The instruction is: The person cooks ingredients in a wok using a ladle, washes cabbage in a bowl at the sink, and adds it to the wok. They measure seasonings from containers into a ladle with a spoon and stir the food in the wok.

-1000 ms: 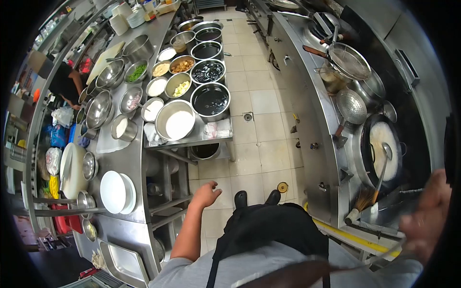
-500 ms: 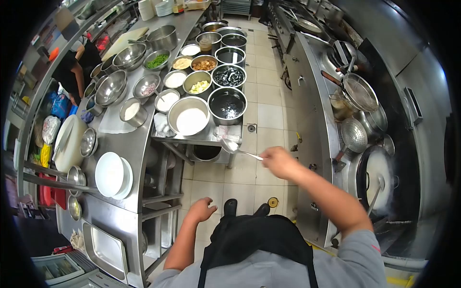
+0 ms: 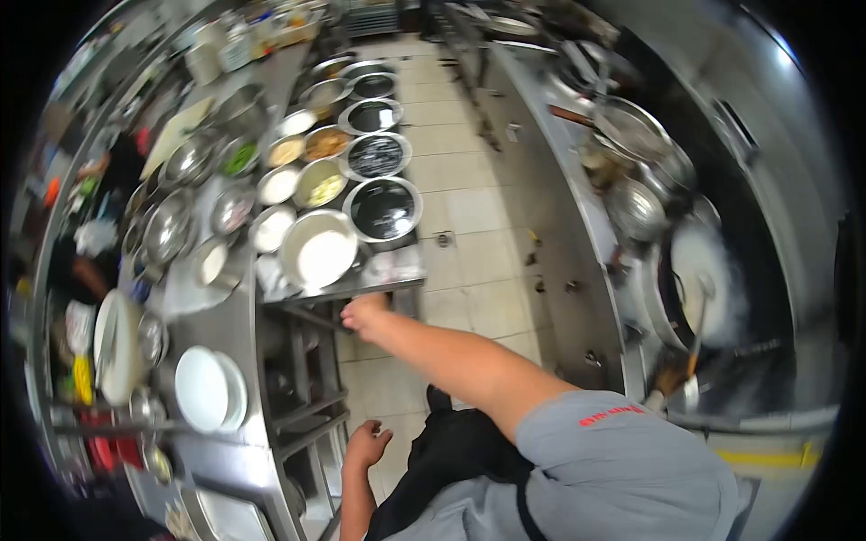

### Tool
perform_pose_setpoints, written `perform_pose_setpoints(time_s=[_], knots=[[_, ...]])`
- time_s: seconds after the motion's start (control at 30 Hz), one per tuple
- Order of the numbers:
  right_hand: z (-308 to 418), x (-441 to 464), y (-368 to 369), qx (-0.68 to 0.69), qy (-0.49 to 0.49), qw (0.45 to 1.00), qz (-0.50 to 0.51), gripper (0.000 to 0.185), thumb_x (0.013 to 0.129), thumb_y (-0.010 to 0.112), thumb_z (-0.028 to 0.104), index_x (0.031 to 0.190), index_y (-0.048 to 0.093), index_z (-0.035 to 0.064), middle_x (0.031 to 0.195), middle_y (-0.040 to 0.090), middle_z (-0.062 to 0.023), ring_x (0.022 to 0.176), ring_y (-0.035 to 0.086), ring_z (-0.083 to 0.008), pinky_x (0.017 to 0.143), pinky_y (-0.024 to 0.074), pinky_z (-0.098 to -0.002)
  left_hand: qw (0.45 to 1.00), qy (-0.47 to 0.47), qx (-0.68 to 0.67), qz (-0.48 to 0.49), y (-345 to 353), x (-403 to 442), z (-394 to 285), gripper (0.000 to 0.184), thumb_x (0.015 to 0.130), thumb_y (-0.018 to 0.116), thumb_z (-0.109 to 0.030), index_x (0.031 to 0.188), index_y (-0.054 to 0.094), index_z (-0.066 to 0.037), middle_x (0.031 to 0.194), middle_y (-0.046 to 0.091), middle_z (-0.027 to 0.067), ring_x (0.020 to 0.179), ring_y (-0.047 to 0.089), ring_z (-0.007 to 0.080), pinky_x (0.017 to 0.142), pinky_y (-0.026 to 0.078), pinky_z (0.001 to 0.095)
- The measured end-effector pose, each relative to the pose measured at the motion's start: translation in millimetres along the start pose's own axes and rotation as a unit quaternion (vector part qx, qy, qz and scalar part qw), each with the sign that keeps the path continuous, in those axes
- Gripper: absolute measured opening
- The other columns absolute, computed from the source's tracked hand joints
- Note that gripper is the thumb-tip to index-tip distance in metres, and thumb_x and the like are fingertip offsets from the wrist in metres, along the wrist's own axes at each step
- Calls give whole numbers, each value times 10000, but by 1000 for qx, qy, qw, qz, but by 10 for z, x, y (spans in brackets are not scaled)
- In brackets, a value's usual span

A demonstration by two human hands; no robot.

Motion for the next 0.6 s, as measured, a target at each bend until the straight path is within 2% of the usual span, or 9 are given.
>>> perform_pose_setpoints(time_s=[0.17,0.2,0.27,0.3,0.33,0.4,0.47,0.53,0.6], knots=[[171,-381,-391,-241,-73,966,55,179,827,639,197,773,618,28,738,610,-99,575,554,-192,511,466,-357,998,66,3,8,-24,215,-85,486,776,671,-318,1110,607,29,999,664,209,949,644,332,822,497,394],[220,-434,-595,-340,-135,926,89,222,811,653,232,760,622,18,747,612,-111,589,561,-200,537,471,-364,998,57,2,7,-39,257,-68,483,771,672,-314,1101,609,33,985,667,208,947,646,330,821,497,393],[122,-309,-1343,-541,-290,789,22,291,742,670,290,855,667,22,965,636,-197,916,608,-342,792,484,-442,998,61,25,22,-49,338,-14,480,767,672,-307,1096,609,37,980,667,209,945,647,328,820,496,391],[21,-350,-1872,-567,-265,780,-17,412,742,671,328,995,642,4,1082,611,-227,1042,575,-364,902,457,-441,997,57,39,27,-43,368,-5,477,763,672,-300,1091,609,41,975,668,210,943,647,327,819,496,388],[-82,-421,-2426,-606,-120,786,-38,528,753,659,317,1137,564,-33,1149,582,-245,1093,562,-360,937,453,-430,997,61,47,34,-43,394,-28,477,763,672,-300,1091,609,41,975,668,210,943,647,327,819,496,388],[-143,-848,-3371,-564,-23,809,-161,477,772,611,226,1137,521,-69,1159,569,-263,1105,556,-379,927,463,-435,995,50,60,58,-57,420,-74,478,755,675,-293,1089,608,43,972,666,216,940,648,327,818,496,385],[-71,-1325,-3944,-570,-28,793,-211,412,791,545,117,1182,512,-8,1269,499,-201,1171,507,-351,959,439,-441,993,57,86,50,-80,436,-160,481,759,675,-296,1091,607,46,969,667,217,930,651,325,816,497,382],[185,-1879,-4243,-582,-216,743,-251,409,785,561,114,1179,523,9,1233,506,-192,1161,492,-345,967,412,-453,995,49,57,64,-54,445,-242,483,763,677,-304,1089,611,46,975,666,221,925,657,318,811,500,376],[657,-2574,-4341,-598,-272,679,-328,397,780,572,114,1166,533,29,1207,516,-180,1130,494,-344,957,404,-456,991,57,87,79,25,568,-322,487,765,678,-306,1092,609,47,975,667,222,921,659,314,806,502,375]])
Point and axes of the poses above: each hand's wrist, its own x-axis towards the middle knuckle, its own y-axis out of the palm, z = x × y, the point moved 6 cm from there along x, towards the middle knuckle
